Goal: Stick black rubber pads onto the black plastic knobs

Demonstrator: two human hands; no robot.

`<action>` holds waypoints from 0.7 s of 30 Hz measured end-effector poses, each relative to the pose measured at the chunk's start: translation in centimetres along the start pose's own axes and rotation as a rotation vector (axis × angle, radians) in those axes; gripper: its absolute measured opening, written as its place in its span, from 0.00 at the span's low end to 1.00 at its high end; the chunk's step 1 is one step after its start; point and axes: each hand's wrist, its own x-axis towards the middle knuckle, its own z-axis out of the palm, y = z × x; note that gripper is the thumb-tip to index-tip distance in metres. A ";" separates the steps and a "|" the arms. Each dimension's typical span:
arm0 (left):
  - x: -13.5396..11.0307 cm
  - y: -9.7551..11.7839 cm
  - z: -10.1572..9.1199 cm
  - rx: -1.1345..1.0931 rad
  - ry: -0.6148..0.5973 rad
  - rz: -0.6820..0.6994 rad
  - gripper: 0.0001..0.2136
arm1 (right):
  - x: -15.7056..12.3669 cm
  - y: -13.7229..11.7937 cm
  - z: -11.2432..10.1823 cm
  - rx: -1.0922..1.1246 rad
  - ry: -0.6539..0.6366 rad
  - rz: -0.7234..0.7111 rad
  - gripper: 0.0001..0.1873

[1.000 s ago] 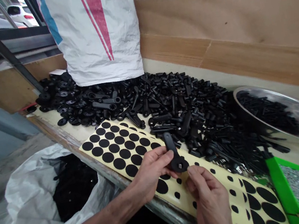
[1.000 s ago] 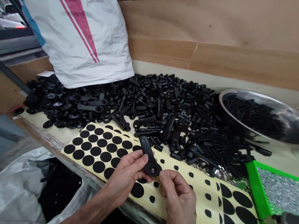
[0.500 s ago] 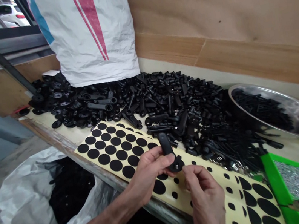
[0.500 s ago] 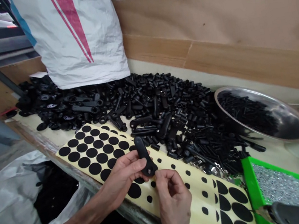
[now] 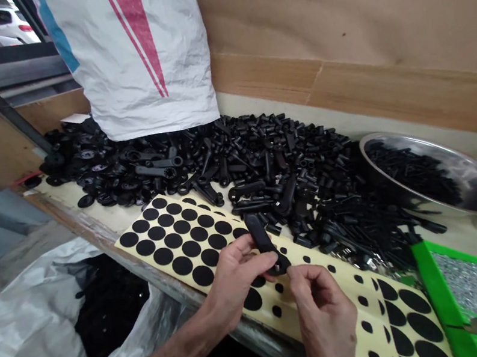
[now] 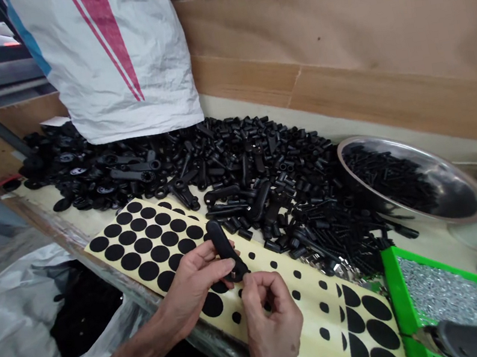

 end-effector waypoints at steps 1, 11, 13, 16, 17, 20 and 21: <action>0.0 0.0 0.0 0.007 0.005 0.002 0.06 | 0.0 0.1 0.0 -0.006 -0.003 -0.003 0.17; -0.2 -0.9 -0.1 0.069 0.082 0.067 0.07 | 0.8 0.6 -0.3 -0.456 0.000 -0.272 0.17; -0.3 -1.2 -0.3 0.102 0.084 0.091 0.07 | 1.1 0.4 -0.9 -0.589 -0.023 -0.332 0.18; -0.5 -1.2 -0.7 0.114 0.079 0.101 0.08 | 1.9 0.3 -2.2 -0.688 -0.022 -0.293 0.23; -0.6 -1.0 -0.8 0.103 0.073 0.099 0.08 | 2.2 0.2 -2.6 -0.689 -0.014 -0.259 0.26; -0.9 -0.4 -0.7 0.057 0.021 0.080 0.06 | 2.6 0.1 -3.2 -0.455 -0.100 -0.128 0.27; -1.0 -0.3 -0.6 0.035 0.000 0.070 0.06 | 2.4 -0.1 -3.0 -0.303 -0.166 -0.083 0.24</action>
